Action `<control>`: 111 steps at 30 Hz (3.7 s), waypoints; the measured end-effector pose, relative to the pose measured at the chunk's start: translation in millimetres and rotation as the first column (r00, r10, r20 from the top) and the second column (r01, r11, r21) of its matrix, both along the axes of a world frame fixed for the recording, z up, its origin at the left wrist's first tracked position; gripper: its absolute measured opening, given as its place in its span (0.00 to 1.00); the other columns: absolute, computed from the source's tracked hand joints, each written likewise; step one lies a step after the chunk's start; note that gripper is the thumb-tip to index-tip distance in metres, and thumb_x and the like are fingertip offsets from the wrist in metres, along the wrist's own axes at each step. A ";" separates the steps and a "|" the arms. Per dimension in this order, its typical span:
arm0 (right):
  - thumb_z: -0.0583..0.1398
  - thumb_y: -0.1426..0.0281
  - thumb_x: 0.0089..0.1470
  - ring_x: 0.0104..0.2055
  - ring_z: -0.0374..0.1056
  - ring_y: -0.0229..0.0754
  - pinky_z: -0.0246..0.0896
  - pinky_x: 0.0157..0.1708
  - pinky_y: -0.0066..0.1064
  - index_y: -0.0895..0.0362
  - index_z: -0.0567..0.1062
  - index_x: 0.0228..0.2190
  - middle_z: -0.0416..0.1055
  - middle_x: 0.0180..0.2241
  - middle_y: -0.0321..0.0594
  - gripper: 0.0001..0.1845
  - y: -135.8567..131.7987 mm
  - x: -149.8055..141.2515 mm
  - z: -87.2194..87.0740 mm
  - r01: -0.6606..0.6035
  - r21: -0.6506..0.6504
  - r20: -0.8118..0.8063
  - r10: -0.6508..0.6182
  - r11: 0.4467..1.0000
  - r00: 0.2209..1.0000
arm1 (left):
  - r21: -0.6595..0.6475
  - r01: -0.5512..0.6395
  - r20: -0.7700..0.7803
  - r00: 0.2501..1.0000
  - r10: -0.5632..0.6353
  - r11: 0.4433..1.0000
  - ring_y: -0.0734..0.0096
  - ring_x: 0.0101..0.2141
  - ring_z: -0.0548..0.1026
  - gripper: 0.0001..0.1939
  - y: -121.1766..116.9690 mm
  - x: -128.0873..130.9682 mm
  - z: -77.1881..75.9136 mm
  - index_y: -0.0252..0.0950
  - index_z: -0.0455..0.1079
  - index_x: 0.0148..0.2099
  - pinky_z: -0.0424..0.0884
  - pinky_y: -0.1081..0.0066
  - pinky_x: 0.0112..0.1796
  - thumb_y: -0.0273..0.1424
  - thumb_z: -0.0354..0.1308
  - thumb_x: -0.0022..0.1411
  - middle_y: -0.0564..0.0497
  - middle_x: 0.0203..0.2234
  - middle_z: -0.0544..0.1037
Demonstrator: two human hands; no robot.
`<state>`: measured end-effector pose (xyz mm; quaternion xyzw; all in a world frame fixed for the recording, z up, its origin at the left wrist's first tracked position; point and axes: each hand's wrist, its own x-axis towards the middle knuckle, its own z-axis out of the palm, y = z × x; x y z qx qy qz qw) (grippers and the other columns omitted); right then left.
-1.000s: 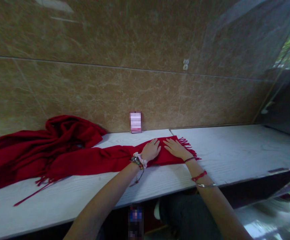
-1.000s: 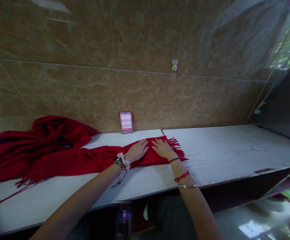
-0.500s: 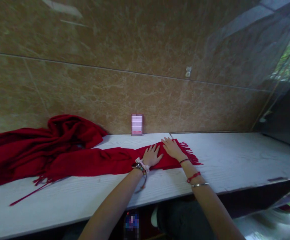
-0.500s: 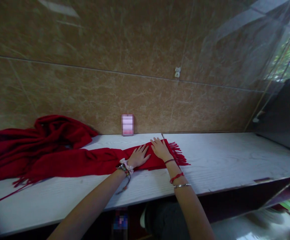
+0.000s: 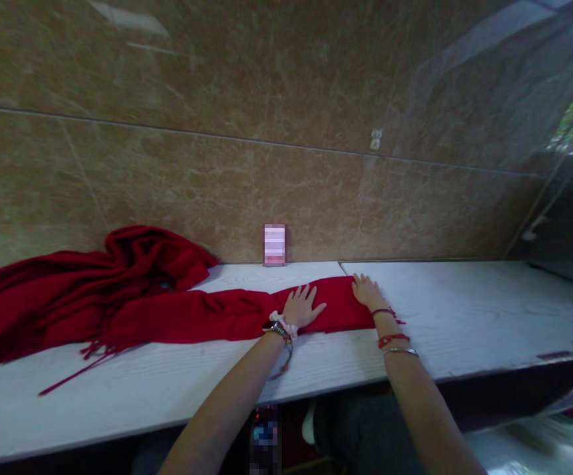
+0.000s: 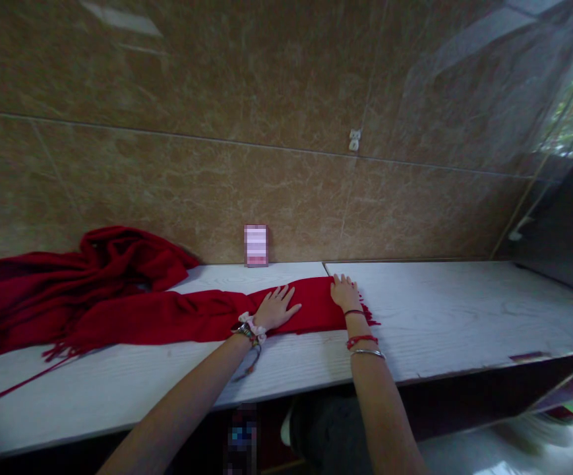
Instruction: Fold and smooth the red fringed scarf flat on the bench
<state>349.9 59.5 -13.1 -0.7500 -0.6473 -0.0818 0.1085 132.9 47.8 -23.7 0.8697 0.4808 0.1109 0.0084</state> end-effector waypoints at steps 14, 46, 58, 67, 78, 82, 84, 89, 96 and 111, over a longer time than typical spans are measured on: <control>0.44 0.64 0.60 0.61 0.45 0.45 0.42 0.57 0.45 0.55 0.56 0.57 0.50 0.60 0.44 0.25 -11.3 -42.6 2.7 -0.275 -0.133 -0.037 0.272 0.952 0.962 | 0.011 -0.011 -0.033 0.999 0.011 1.000 0.56 0.59 0.52 0.33 -0.9 0.0 1.0 0.32 0.48 0.63 0.50 0.59 0.56 0.48 0.36 0.63 0.42 0.60 0.54; 0.47 0.74 0.57 0.61 0.46 0.44 0.44 0.57 0.38 0.63 0.59 0.55 0.52 0.59 0.49 0.24 -9.4 -36.4 6.0 -0.398 0.103 -0.069 0.406 0.912 0.911 | -0.016 0.000 -0.045 0.999 -0.001 1.000 0.58 0.59 0.51 0.32 0.4 1.2 2.6 0.31 0.48 0.63 0.51 0.59 0.56 0.47 0.34 0.64 0.42 0.60 0.53; 0.46 0.71 0.59 0.59 0.52 0.44 0.47 0.56 0.39 0.62 0.64 0.53 0.59 0.56 0.48 0.22 -5.9 -28.8 -0.5 -0.349 -0.008 -0.121 0.346 0.937 0.931 | -0.039 0.017 -0.023 1.000 -0.018 0.999 0.58 0.59 0.51 0.31 0.2 1.1 2.5 0.33 0.48 0.63 0.50 0.59 0.55 0.47 0.35 0.64 0.43 0.60 0.52; 0.47 0.72 0.58 0.57 0.56 0.43 0.49 0.55 0.34 0.65 0.66 0.51 0.62 0.54 0.49 0.21 -5.3 -28.5 -4.0 -0.346 0.051 -0.113 0.349 0.937 0.930 | -0.003 0.025 -0.024 0.999 -0.025 1.000 0.59 0.59 0.53 0.29 -0.7 0.4 0.7 0.33 0.49 0.62 0.51 0.61 0.55 0.45 0.36 0.65 0.43 0.60 0.54; 0.47 0.73 0.57 0.53 0.60 0.42 0.51 0.54 0.33 0.65 0.69 0.48 0.66 0.50 0.49 0.20 -13.2 -30.9 -3.5 -0.301 0.117 -0.135 0.316 0.946 0.939 | 0.135 0.300 -0.113 0.952 -0.286 0.944 0.67 0.59 0.52 0.20 -32.7 -73.5 13.1 0.39 0.62 0.55 0.44 0.61 0.58 0.33 0.40 0.65 0.50 0.58 0.59; 0.48 0.74 0.56 0.51 0.63 0.42 0.54 0.52 0.34 0.63 0.70 0.46 0.69 0.48 0.47 0.19 -17.4 -31.1 -3.4 -0.275 0.147 -0.146 0.295 0.950 0.944 | 0.186 0.142 -0.065 0.989 -0.132 0.972 0.66 0.56 0.58 0.20 -40.2 -140.1 10.8 0.38 0.61 0.56 0.52 0.60 0.55 0.32 0.39 0.64 0.47 0.55 0.63; 0.48 0.74 0.55 0.49 0.64 0.42 0.55 0.51 0.34 0.64 0.71 0.45 0.70 0.47 0.48 0.19 -19.1 -30.6 -3.9 -0.263 0.160 -0.153 0.287 0.951 0.946 | 0.219 0.040 -0.012 0.999 -0.039 0.975 0.66 0.54 0.60 0.21 -42.2 -160.5 8.9 0.36 0.60 0.56 0.55 0.62 0.54 0.33 0.40 0.63 0.46 0.54 0.64; 0.49 0.74 0.55 0.47 0.65 0.43 0.56 0.50 0.33 0.65 0.71 0.44 0.71 0.45 0.49 0.19 -20.0 -28.7 -6.4 -0.243 0.186 -0.172 0.275 0.952 0.946 | 0.250 -0.019 0.025 1.000 0.013 0.968 0.65 0.53 0.61 0.21 -43.9 -167.6 6.9 0.34 0.60 0.56 0.57 0.64 0.53 0.33 0.41 0.62 0.44 0.53 0.64; 0.49 0.75 0.54 0.46 0.66 0.45 0.56 0.49 0.35 0.65 0.72 0.43 0.71 0.44 0.49 0.18 -19.3 -26.3 -7.4 -0.244 0.201 -0.177 0.280 0.949 0.944 | 0.299 -0.192 0.095 0.981 0.171 0.935 0.59 0.57 0.54 0.22 -46.6 -164.6 5.6 0.34 0.56 0.58 0.56 0.58 0.53 0.33 0.43 0.62 0.42 0.58 0.56; 0.50 0.75 0.53 0.46 0.66 0.44 0.56 0.50 0.35 0.63 0.73 0.43 0.72 0.44 0.47 0.19 -23.2 -27.4 -6.9 -0.306 0.214 -0.160 0.342 0.928 0.926 | 0.213 -0.376 0.171 0.923 0.344 0.902 0.58 0.50 0.64 0.24 -42.5 -166.1 1.1 0.30 0.54 0.59 0.64 0.61 0.46 0.32 0.44 0.61 0.38 0.52 0.64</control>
